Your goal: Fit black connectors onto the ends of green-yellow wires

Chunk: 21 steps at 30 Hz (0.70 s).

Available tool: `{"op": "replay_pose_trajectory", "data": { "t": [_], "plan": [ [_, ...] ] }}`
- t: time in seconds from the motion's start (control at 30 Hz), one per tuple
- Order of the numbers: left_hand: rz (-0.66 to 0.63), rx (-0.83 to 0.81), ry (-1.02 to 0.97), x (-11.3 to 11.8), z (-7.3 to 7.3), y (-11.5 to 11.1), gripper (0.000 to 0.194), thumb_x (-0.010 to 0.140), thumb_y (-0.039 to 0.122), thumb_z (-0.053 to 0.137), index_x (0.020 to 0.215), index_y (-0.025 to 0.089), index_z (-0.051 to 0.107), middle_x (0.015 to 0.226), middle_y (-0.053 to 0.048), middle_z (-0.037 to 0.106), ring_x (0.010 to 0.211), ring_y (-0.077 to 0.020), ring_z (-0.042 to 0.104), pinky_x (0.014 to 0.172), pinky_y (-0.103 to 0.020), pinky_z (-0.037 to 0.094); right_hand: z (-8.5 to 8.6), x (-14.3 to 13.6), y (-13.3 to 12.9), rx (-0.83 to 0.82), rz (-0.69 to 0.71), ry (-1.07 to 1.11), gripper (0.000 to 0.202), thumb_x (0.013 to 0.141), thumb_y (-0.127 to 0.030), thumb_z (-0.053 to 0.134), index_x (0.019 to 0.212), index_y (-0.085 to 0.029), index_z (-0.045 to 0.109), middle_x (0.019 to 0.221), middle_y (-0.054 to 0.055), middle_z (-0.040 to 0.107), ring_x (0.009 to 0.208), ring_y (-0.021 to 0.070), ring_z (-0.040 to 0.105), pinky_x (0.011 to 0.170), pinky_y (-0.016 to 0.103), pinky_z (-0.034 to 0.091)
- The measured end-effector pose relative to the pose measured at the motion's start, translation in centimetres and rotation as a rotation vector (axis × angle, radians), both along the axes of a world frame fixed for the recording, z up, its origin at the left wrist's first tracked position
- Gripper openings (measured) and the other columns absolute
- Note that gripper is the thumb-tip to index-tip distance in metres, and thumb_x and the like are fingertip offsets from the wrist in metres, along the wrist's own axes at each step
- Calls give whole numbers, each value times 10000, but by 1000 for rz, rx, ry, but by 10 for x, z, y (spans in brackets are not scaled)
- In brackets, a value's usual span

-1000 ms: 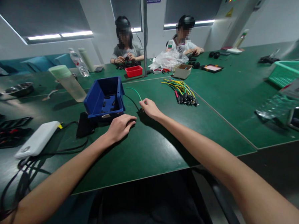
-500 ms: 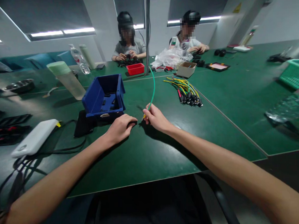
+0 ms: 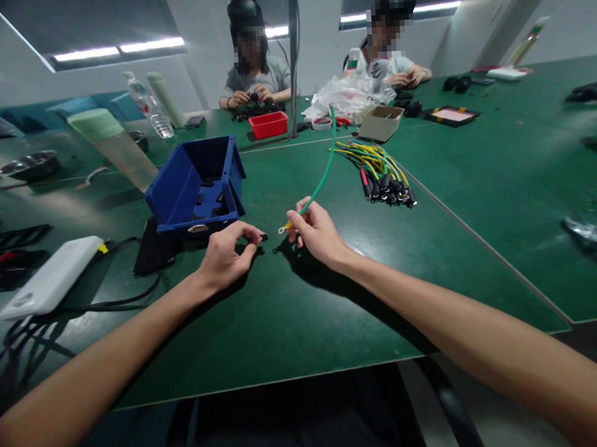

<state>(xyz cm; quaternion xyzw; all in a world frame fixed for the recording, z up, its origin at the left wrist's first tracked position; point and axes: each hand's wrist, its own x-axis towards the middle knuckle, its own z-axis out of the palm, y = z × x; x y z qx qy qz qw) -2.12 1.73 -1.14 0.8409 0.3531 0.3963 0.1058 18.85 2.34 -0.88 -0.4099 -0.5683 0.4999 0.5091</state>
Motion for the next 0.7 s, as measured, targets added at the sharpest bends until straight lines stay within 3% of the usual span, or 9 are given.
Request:
{"op": "replay_pose_trajectory", "data": {
  "t": [0.4, 0.7],
  "plan": [
    [-13, 189, -39, 3, 6, -6, 84, 866, 114, 592, 928, 170, 585, 902, -50, 708, 847, -165, 674, 776, -313, 554, 10, -1, -9, -14, -44, 13, 399, 723, -450, 778, 820, -208, 475, 599, -60, 564, 472, 71, 517, 440, 200, 417],
    [-7, 205, -18, 2, 3, -4, 92, 858, 141, 602, 946, 166, 598, 903, -54, 713, 830, -165, 679, 765, -308, 562, 16, -3, -13, -92, -74, 79, 427, 659, -429, 830, 808, -203, 499, 666, -32, 621, 629, 134, 674, 512, 213, 515]
  ]
}}
